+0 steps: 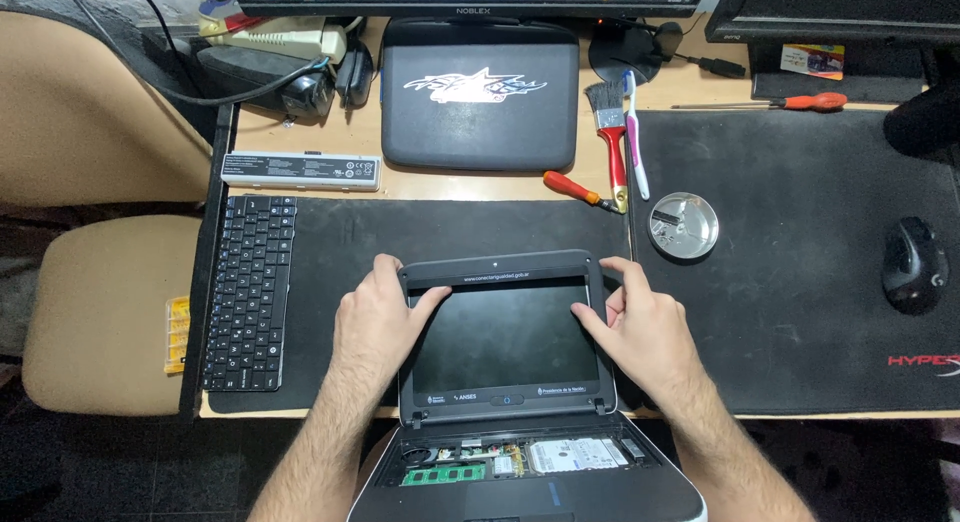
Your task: Unscrewing and removing the screen bezel from a laptop for repair.
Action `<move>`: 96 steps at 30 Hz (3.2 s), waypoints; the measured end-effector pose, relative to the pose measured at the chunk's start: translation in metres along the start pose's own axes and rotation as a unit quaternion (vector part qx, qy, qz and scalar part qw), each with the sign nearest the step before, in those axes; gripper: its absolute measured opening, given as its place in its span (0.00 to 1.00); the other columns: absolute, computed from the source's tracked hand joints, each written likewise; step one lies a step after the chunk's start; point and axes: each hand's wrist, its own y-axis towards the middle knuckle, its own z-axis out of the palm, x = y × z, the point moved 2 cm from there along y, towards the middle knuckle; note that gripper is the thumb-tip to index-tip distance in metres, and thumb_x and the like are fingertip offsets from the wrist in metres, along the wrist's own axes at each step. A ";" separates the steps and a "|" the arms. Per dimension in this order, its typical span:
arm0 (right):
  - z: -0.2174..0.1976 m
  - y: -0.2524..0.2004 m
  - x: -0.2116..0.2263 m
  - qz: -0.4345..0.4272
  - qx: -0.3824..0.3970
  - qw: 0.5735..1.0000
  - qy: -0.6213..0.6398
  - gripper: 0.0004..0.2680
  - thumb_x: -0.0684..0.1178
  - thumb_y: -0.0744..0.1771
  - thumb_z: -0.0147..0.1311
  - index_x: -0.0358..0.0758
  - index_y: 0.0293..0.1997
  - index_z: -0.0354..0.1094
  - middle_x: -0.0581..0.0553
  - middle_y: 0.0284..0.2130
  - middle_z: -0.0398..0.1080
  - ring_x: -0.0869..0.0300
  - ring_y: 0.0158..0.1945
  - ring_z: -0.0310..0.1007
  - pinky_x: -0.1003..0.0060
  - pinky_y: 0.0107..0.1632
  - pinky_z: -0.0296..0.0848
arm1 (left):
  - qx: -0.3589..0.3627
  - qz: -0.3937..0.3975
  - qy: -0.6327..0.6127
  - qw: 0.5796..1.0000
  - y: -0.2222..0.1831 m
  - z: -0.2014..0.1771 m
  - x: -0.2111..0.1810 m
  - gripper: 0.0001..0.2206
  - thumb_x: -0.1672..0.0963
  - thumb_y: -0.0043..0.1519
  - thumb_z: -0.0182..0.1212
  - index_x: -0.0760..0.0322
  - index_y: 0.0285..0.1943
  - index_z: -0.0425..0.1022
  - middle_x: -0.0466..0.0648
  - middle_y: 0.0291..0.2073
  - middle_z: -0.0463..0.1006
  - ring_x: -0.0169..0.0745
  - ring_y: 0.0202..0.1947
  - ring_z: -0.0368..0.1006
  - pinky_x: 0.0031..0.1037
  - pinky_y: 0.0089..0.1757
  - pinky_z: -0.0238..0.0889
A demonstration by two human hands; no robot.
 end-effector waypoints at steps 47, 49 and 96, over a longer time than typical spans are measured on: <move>0.016 -0.056 -0.056 0.084 0.053 0.992 -0.075 0.21 0.68 0.73 0.67 0.49 0.68 0.69 0.59 0.19 0.70 0.57 0.26 0.79 0.53 0.46 0.80 | 0.092 0.000 -0.018 0.996 -0.076 0.048 0.039 0.18 0.49 0.78 0.61 0.59 0.69 0.67 0.50 0.28 0.83 0.72 0.33 0.81 0.57 0.45 0.76; 0.016 -0.058 -0.055 0.090 0.063 0.991 -0.076 0.21 0.68 0.73 0.66 0.50 0.68 0.68 0.59 0.19 0.71 0.58 0.26 0.79 0.54 0.46 0.80 | 0.093 0.000 -0.016 0.996 -0.076 0.050 0.040 0.19 0.48 0.78 0.60 0.60 0.70 0.67 0.52 0.29 0.86 0.77 0.36 0.82 0.59 0.46 0.76; -0.002 -0.064 -0.023 -0.017 -0.115 0.983 0.143 0.23 0.39 0.72 0.74 0.18 0.76 0.70 0.29 0.37 0.82 0.45 0.35 0.88 0.47 0.38 0.92 | -0.089 0.118 -0.344 0.927 -0.052 0.023 0.037 0.17 0.61 0.77 0.68 0.76 0.74 0.75 0.54 0.29 0.85 0.49 0.36 0.82 0.40 0.40 0.74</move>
